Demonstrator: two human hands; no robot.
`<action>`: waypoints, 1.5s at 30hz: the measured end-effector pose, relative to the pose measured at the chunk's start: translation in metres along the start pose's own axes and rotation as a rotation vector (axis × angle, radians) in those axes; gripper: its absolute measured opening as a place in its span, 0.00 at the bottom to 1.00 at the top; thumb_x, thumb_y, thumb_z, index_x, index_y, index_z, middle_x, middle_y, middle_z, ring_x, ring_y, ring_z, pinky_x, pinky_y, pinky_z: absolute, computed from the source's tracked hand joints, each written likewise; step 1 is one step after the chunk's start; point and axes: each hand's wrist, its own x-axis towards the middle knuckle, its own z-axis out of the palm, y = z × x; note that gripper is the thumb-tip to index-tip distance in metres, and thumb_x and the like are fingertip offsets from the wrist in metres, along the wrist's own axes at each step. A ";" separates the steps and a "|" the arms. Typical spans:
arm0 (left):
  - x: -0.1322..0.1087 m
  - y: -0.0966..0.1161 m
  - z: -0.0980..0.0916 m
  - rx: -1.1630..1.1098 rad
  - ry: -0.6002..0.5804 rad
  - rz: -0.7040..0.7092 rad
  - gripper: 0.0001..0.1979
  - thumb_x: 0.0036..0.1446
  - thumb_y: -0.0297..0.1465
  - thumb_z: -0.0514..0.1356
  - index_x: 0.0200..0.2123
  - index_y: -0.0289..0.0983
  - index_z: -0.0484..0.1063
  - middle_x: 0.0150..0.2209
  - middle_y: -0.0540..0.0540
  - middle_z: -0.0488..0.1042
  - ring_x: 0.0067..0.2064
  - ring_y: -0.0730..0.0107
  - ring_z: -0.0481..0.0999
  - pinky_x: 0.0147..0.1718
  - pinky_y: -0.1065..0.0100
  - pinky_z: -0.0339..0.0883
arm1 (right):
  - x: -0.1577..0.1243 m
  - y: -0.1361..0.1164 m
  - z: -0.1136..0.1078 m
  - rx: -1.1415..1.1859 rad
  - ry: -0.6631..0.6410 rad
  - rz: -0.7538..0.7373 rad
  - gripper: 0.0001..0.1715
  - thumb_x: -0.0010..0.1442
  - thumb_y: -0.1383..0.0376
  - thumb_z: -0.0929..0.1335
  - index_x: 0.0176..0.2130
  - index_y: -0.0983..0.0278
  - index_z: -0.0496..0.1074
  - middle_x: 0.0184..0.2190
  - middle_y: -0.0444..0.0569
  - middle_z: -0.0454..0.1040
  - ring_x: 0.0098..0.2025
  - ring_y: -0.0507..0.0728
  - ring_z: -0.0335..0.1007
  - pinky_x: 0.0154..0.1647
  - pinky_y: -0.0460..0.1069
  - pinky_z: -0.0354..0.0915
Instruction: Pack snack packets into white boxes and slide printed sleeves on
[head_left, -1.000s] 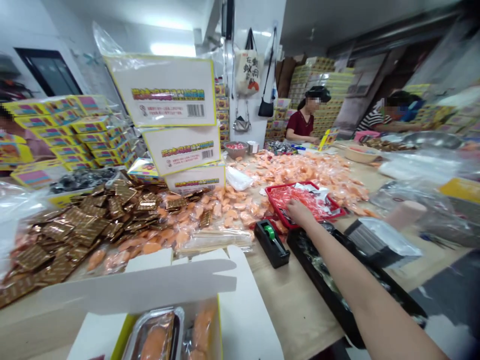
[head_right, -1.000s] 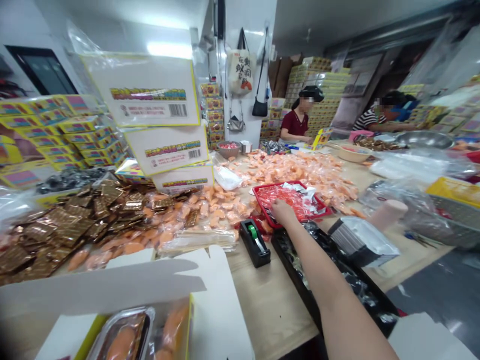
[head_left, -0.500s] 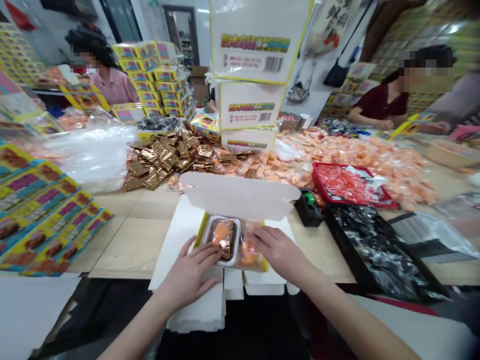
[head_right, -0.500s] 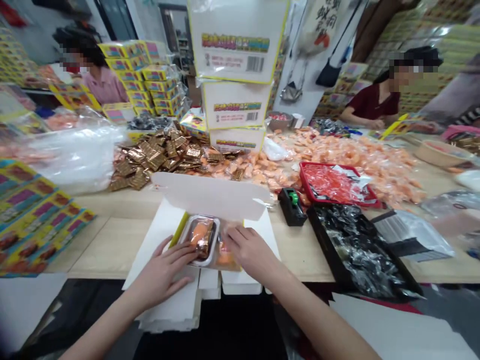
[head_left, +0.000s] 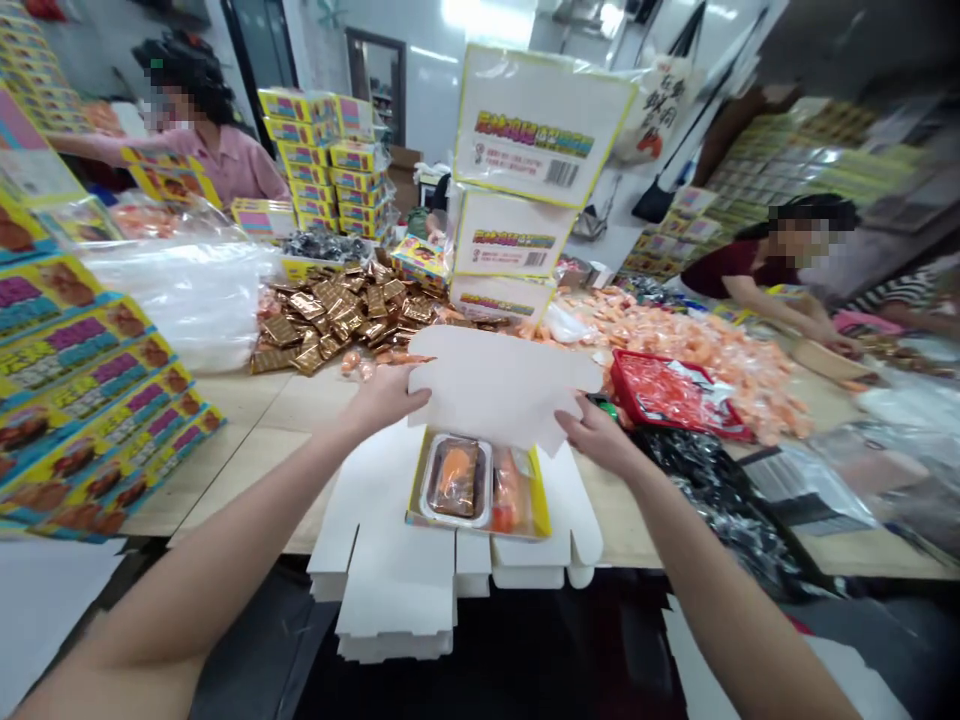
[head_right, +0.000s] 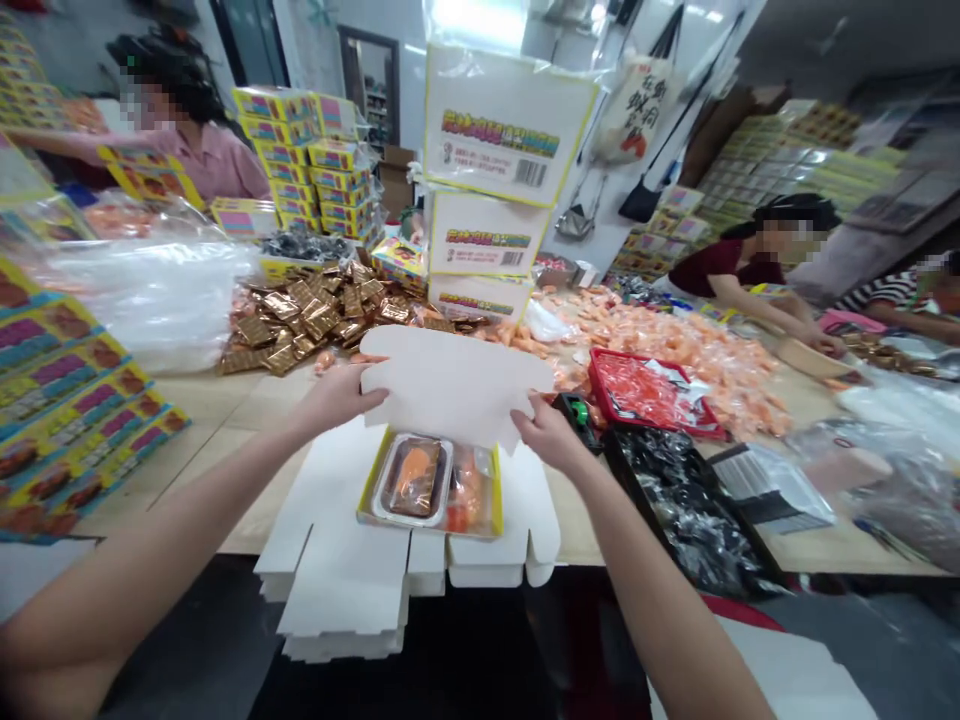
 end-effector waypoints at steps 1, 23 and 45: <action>-0.004 0.006 0.007 0.010 0.026 -0.019 0.16 0.53 0.31 0.58 0.44 0.33 0.73 0.35 0.41 0.77 0.39 0.55 0.76 0.42 0.59 0.68 | -0.005 -0.008 0.010 0.006 0.014 0.031 0.19 0.61 0.56 0.60 0.47 0.64 0.66 0.28 0.47 0.74 0.26 0.56 0.71 0.31 0.50 0.67; -0.091 -0.003 0.019 -0.507 -0.371 0.171 0.31 0.56 0.43 0.62 0.60 0.42 0.59 0.62 0.38 0.65 0.63 0.51 0.63 0.58 0.49 0.61 | -0.080 0.019 0.036 0.090 -0.079 -0.350 0.31 0.57 0.55 0.70 0.57 0.62 0.67 0.53 0.55 0.72 0.55 0.65 0.69 0.54 0.60 0.68; -0.072 0.004 0.062 -0.722 -0.116 -0.151 0.29 0.50 0.45 0.65 0.51 0.41 0.61 0.48 0.43 0.74 0.49 0.53 0.75 0.47 0.53 0.72 | -0.022 0.001 0.024 -0.296 0.342 -0.604 0.17 0.68 0.60 0.59 0.48 0.62 0.71 0.35 0.52 0.78 0.37 0.58 0.75 0.39 0.51 0.69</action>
